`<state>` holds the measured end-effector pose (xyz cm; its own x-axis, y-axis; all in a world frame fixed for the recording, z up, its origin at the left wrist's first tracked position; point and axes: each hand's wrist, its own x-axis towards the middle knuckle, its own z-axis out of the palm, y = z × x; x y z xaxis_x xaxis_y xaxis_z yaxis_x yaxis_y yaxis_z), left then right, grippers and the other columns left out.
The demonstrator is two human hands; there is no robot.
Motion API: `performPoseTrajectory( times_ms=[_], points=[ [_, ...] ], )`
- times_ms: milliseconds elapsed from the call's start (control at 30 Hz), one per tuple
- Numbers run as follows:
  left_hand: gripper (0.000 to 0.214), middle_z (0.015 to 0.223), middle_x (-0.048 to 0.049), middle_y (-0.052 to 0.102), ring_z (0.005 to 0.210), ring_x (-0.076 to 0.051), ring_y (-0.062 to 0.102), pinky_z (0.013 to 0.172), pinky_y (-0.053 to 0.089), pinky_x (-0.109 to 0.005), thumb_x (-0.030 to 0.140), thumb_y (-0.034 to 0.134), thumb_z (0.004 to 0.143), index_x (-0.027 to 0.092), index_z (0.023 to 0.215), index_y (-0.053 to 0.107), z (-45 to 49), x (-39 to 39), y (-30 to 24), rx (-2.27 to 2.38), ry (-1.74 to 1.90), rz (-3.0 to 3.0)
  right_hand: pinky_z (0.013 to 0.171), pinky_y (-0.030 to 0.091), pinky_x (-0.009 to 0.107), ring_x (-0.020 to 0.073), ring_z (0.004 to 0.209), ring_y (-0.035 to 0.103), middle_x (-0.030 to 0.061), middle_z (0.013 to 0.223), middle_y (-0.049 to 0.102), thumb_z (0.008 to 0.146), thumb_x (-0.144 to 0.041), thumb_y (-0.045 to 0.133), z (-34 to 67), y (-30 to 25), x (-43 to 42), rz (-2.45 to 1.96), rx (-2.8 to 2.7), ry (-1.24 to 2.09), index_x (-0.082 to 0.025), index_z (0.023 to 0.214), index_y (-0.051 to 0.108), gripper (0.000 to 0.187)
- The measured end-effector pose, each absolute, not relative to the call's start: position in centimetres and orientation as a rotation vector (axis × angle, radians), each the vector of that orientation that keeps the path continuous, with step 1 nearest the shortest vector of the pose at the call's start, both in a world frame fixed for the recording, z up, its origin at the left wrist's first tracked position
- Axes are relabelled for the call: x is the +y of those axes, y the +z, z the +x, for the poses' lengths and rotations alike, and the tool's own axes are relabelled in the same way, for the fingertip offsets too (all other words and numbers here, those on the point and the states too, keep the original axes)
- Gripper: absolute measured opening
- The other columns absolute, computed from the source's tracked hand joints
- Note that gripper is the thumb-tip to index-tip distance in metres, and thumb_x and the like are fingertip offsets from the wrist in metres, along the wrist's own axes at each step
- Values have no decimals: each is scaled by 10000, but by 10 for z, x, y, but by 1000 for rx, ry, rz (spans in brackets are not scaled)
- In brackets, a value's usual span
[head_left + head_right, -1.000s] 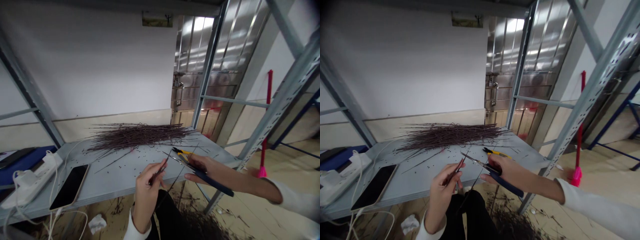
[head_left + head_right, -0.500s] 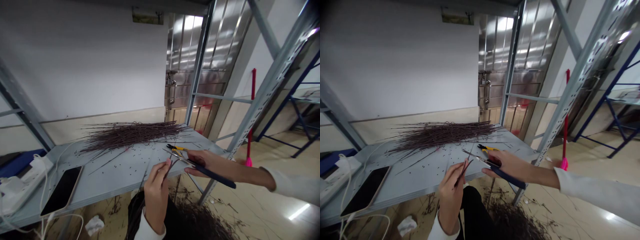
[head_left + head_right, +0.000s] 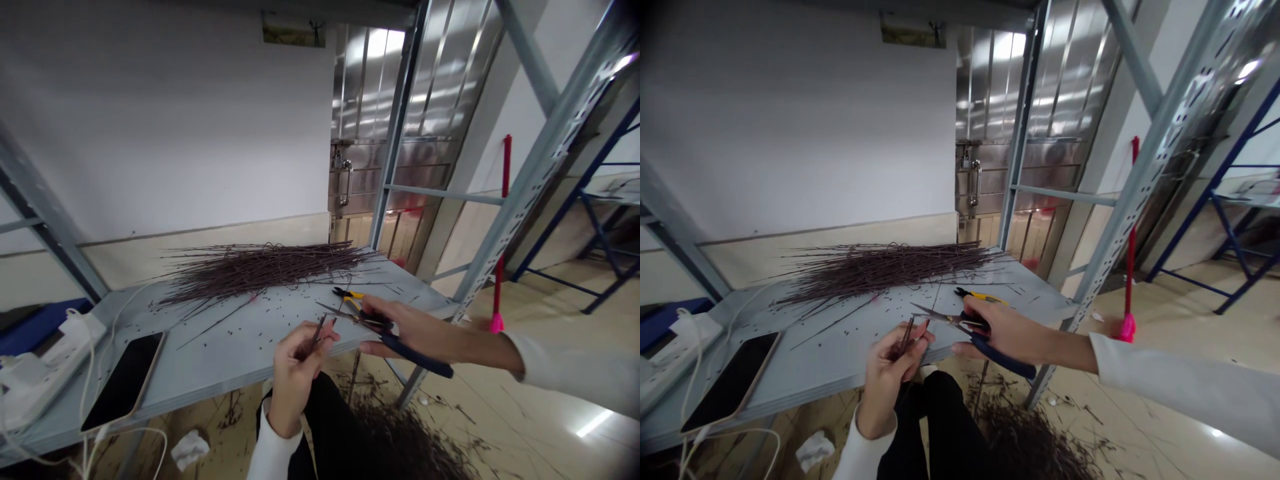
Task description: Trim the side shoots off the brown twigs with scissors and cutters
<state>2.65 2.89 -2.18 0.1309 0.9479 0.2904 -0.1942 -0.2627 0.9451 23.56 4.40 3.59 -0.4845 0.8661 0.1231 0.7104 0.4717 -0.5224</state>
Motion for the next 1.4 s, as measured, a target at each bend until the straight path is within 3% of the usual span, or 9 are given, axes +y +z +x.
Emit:
performPoseTrajectory(
  times_ms=[367, 533, 633, 700, 833, 1000, 1300, 1400],
  points=[
    [333, 665, -27, 678, 353, 0, 255, 366, 172, -182, 411, 746, 670, 117, 816, 689, 13, 38, -23, 768, 1256, 1120, 465, 280, 233, 116, 532, 358, -55, 566, 409, 671, -568, 684, 228, 30, 51, -1367, -2255, 591, -235, 658, 345, 476],
    [333, 705, -60, 728, 354, -13, 288, 366, 227, -186, 430, 768, 629, 131, 735, 668, 17, 40, -23, 817, 1310, 1189, 484, 314, 245, 124, 550, 381, -50, 597, 444, 687, -524, 697, 227, 28, 46, -1354, -2234, 626, -239, 702, 352, 448],
    [262, 718, -72, 743, 363, -36, 349, 368, 271, -193, 385, 742, 673, 132, 722, 692, 21, 37, -25, 883, 1358, 1256, 516, 346, 261, 145, 580, 451, -38, 646, 506, 733, -471, 684, 225, 30, 40, -1325, -2295, 727, -240, 776, 376, 387],
    [191, 744, -74, 756, 422, -81, 477, 411, 352, -205, 333, 700, 727, 144, 742, 721, 24, 34, -26, 942, 1387, 1338, 533, 356, 268, 157, 598, 479, -32, 664, 517, 765, -473, 653, 224, 31, 38, -1304, -2317, 767, -241, 794, 376, 362],
    [140, 821, -60, 773, 717, -187, 678, 651, 503, -249, 276, 639, 793, 179, 785, 740, 30, 27, -28, 1051, 1509, 1451, 499, 295, 266, 144, 555, 421, -38, 622, 466, 745, -544, 645, 224, 30, 39, -1365, -2291, 686, -242, 716, 364, 414],
    [152, 905, -51, 771, 857, -198, 694, 773, 513, -258, 254, 601, 845, 197, 834, 741, 31, 27, -33, 1128, 1623, 1571, 465, 230, 267, 125, 514, 364, -54, 556, 380, 716, -596, 655, 228, 30, 42, -1468, -2230, 690, -242, 646, 341, 478],
    [279, 943, -55, 761, 903, -172, 706, 843, 530, -239, 59, 489, 862, 180, 963, 718, 37, 23, -44, 1114, 1769, 1903, 548, 342, 266, 140, 620, 452, -16, 700, 488, 840, -556, 526, 227, 35, 40, -1404, -2349, 754, -221, 789, 388, 366],
    [310, 960, -58, 759, 904, -165, 706, 833, 532, -223, 41, 472, 861, 178, 1000, 713, 37, 24, -46, 1135, 1816, 1973, 534, 308, 268, 140, 593, 427, -22, 649, 461, 800, -599, 541, 228, 34, 45, -1481, -2381, 631, -221, 715, 381, 420]
  ],
)
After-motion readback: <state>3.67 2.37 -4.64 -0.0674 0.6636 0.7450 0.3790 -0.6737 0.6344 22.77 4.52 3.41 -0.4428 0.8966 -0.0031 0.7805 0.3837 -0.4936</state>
